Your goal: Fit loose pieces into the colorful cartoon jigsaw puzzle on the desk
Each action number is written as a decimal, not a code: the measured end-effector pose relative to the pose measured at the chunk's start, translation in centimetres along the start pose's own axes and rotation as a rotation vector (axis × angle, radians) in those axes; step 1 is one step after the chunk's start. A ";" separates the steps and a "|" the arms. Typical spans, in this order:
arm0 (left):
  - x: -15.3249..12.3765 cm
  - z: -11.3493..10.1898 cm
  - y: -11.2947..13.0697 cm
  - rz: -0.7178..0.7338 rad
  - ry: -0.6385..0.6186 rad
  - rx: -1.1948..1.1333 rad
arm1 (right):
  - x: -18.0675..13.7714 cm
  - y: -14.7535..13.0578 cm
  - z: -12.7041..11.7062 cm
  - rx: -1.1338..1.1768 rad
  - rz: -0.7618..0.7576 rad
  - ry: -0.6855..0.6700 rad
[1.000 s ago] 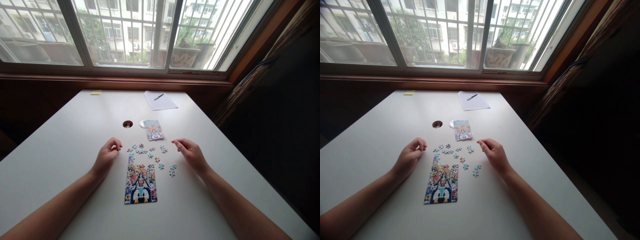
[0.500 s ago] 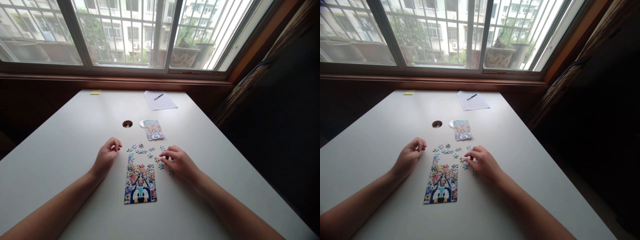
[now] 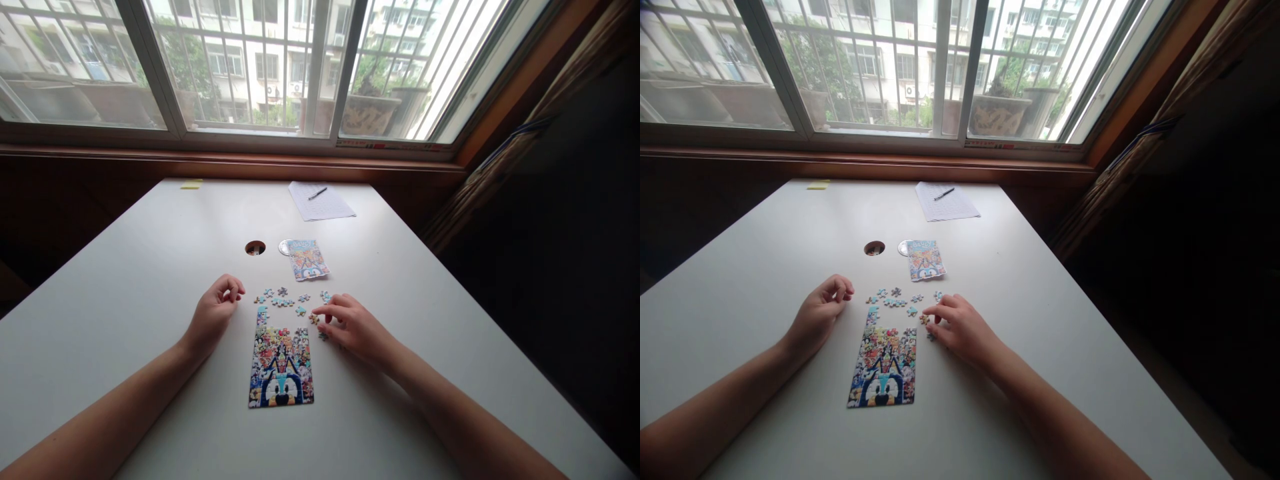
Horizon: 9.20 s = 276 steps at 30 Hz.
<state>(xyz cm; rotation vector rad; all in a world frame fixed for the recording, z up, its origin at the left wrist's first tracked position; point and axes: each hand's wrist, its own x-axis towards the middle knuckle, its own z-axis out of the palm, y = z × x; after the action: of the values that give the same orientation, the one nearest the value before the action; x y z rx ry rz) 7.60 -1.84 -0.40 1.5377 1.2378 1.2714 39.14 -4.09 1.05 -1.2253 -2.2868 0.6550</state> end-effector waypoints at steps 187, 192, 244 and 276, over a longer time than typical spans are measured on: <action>1.1 -0.9 0.0 0.070 -0.320 0.449 | -0.2 2.0 -1.3 -0.107 -0.016 0.093; 0.9 -0.7 0.4 0.122 -0.298 0.479 | -0.1 2.1 -1.2 -0.111 -0.033 0.097; 0.7 -0.4 -0.1 0.147 -0.268 0.547 | -0.8 2.5 -5.3 0.071 0.066 -0.315; 0.6 -0.4 0.1 0.171 -0.251 0.545 | -0.1 0.4 -0.4 -0.296 -0.199 0.096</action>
<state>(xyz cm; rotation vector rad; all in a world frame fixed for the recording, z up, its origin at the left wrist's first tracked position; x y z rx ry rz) 7.22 -1.26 -0.04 2.1559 1.3749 0.8366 39.65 -3.93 1.09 -1.1063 -2.4437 0.1866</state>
